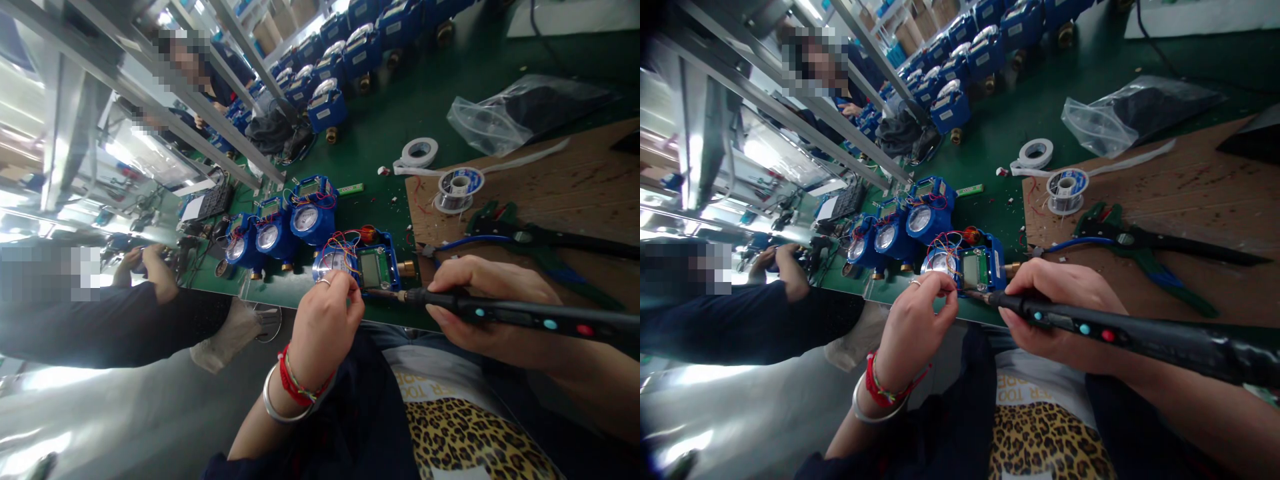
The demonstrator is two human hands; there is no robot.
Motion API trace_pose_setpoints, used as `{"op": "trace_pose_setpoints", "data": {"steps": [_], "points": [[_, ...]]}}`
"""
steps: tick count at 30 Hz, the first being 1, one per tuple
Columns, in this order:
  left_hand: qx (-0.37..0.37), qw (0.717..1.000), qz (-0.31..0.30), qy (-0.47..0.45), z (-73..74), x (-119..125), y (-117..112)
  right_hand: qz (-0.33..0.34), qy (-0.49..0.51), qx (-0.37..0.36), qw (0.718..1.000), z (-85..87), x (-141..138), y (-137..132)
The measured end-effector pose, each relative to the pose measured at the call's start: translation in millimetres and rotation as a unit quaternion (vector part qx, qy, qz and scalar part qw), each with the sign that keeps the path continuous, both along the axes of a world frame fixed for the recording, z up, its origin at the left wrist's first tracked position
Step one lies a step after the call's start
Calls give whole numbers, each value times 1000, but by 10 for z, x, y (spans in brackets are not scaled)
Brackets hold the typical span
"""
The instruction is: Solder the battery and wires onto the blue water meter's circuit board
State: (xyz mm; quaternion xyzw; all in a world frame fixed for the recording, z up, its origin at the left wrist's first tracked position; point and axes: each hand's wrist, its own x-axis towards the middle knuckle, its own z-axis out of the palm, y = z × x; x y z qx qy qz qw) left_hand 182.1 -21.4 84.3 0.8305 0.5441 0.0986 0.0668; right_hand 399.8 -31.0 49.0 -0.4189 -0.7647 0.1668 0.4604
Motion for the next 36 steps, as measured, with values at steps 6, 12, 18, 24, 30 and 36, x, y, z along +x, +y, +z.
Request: {"op": "trace_pose_setpoints", "data": {"steps": [6,12,18,24,30,36], "points": [[1,1000,2,-6,4,-7,-1,-2,6,-10,1000,15,-12,5],[0,1000,3,-5,1,3,4,4,11,-14,1000,13,-13,6],[6,1000,0,-7,0,3,6,2,5,-8,1000,10,2,7],[7,1000,-2,-10,-6,-4,7,-12,9,-8,1000,7,10,1],[4,1000,-2,-10,-2,4,6,-1,5,-6,1000,-1,12,5],[3,1000,-1,-10,-6,-2,6,-1,15,-19,1000,4,9,2]]}}
